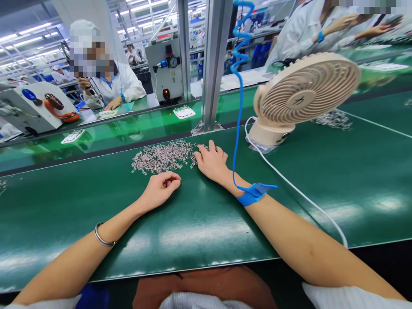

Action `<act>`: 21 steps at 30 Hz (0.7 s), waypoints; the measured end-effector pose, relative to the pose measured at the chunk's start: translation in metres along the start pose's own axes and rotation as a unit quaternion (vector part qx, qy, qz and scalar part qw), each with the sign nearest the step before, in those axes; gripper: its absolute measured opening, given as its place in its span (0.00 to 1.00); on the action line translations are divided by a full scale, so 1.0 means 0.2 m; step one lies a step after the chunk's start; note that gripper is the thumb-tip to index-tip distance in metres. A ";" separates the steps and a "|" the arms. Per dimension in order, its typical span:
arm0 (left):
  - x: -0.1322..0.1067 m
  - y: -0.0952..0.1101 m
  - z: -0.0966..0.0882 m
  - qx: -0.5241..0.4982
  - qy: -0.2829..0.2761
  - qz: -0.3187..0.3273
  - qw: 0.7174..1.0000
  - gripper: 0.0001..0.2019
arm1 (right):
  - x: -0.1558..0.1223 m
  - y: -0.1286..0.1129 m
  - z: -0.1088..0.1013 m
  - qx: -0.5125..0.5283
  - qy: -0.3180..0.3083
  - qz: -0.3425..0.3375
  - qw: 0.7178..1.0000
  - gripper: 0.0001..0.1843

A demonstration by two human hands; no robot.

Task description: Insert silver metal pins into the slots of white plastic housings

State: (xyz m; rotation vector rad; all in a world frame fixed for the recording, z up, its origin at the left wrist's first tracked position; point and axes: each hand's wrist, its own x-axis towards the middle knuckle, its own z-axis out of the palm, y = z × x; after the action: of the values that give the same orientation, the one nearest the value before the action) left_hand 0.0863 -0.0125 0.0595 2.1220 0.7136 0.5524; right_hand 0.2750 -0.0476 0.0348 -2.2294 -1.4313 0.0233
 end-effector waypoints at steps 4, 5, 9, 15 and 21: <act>0.00 -0.01 0.00 0.015 0.014 0.006 1.000 0.06 | 0.00 -0.01 -0.01 0.049 -0.002 -0.017 0.999 0.20; 0.00 -0.01 0.00 0.020 0.016 0.008 1.000 0.05 | 0.00 -0.01 -0.02 0.064 -0.006 -0.014 0.998 0.20; 0.00 -0.01 0.00 0.051 0.016 0.013 0.998 0.05 | 0.02 0.01 -0.03 0.105 -0.019 0.000 0.994 0.22; -0.02 -0.01 0.02 0.160 0.071 0.001 0.985 0.09 | 0.02 0.04 -0.03 0.203 0.041 -0.032 0.978 0.24; 0.01 -0.08 -0.09 0.336 0.040 -0.068 0.939 0.29 | 0.02 0.03 -0.03 0.141 0.031 -0.008 0.990 0.18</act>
State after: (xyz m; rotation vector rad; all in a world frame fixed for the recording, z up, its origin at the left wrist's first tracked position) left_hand 0.0728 0.0064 0.0578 2.6510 1.2185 0.3440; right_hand 0.2833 -0.0487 0.0387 -1.9714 -1.3243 0.1416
